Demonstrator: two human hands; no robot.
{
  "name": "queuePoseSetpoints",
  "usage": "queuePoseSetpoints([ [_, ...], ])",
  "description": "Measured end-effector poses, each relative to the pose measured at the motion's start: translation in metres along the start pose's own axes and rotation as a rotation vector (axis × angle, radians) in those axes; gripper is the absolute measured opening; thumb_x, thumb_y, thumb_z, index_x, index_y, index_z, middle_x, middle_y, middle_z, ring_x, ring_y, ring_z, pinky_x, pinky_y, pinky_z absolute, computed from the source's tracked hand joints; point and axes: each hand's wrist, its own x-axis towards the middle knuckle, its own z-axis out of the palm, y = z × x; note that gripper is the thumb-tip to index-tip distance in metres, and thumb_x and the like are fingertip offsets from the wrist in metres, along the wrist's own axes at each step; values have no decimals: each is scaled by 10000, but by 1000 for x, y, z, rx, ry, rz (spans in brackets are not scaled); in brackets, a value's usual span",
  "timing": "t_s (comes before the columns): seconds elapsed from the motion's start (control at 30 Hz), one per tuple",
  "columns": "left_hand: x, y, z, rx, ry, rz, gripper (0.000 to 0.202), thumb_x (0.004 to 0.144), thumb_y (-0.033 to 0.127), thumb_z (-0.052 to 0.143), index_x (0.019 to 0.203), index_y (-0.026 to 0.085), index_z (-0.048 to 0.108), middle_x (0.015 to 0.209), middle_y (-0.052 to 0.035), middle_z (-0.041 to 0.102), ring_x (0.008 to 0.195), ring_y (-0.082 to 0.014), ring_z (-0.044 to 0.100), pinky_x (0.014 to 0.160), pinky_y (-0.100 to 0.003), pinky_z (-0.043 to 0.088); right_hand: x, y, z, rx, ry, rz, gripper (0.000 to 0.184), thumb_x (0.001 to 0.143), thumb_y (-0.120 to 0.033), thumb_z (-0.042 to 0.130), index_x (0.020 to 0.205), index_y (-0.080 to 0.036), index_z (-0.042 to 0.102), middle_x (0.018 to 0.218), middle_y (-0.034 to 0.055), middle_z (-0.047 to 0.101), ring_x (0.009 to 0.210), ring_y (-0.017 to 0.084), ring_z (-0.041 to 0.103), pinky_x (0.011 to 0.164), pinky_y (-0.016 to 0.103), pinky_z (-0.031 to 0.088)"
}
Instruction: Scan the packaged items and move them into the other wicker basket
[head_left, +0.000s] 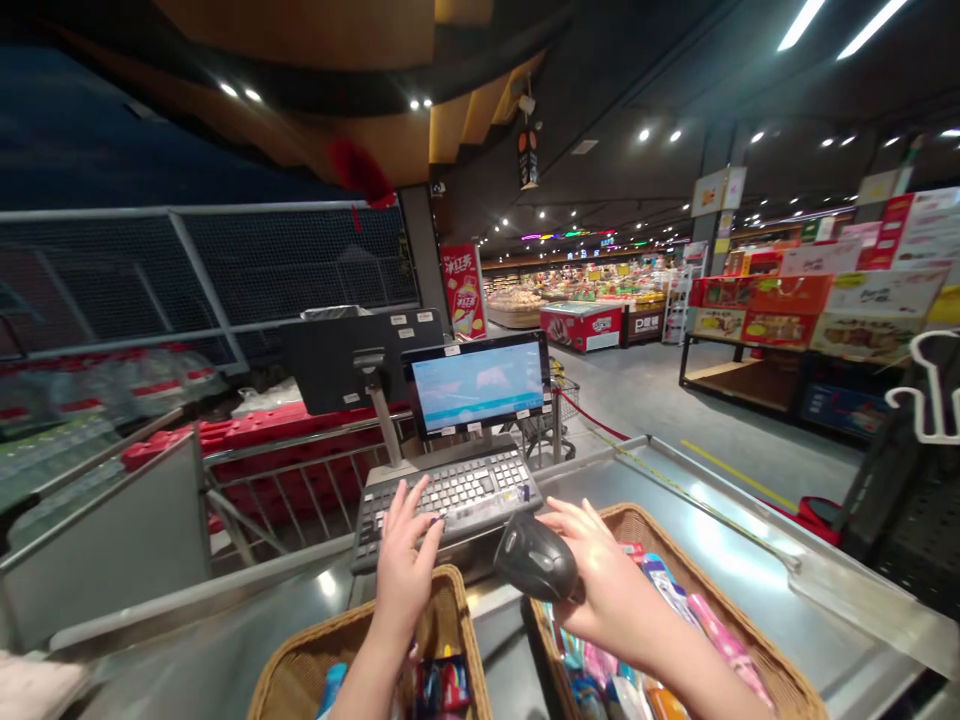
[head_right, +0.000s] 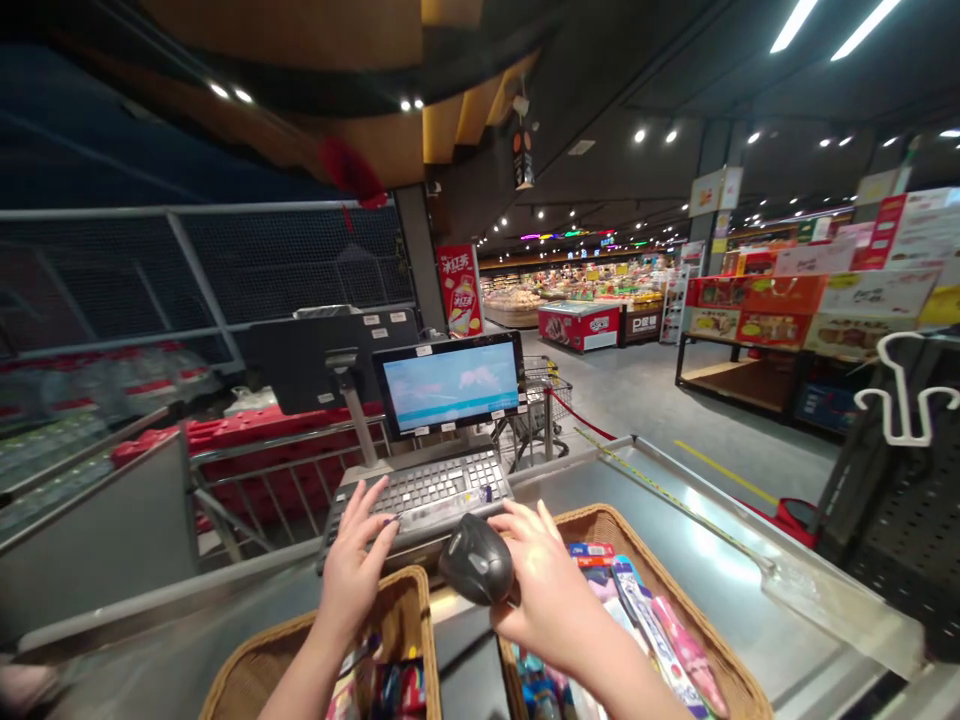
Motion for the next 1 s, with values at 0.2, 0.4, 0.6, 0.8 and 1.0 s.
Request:
queuePoseSetpoints([
  [0.2,-5,-4,-15,36,45,-32,303,935,370,460,746,221,644,1454,-85,519,1463,-324,271,1135,-688,181,7,-10,9,4,-35,-47,674,577,-110,544,1228,-264,629,1288,75,612,1402,334,362,1180,623,118],
  [0.4,-11,-7,-23,33,55,-38,295,933,370,459,764,222,649,1431,-97,543,1455,-320,292,1137,-673,202,9,-19,10,6,-60,-60,632,577,-114,551,1191,-227,645,1255,95,623,1393,336,377,1187,603,124],
  [0.6,-17,-14,-30,38,46,-51,293,942,368,457,769,219,641,1432,-94,542,1458,-313,283,1144,-673,182,8,-25,13,33,-62,-75,672,562,-107,541,1211,-259,632,1271,73,615,1406,331,360,1189,606,114],
  [0.8,-29,-22,-45,58,57,-75,294,942,359,457,755,216,633,1414,-99,559,1440,-308,320,1140,-668,207,12,-36,19,35,-76,-101,660,572,-110,543,1203,-279,634,1279,64,612,1395,346,373,1178,634,134],
  [1.0,-49,-38,-66,100,62,-131,296,934,362,455,750,217,636,1410,-96,564,1436,-309,330,1140,-646,236,19,-52,31,40,-117,-120,603,574,-113,545,1149,-263,653,1298,64,604,1397,351,369,1186,620,140],
])
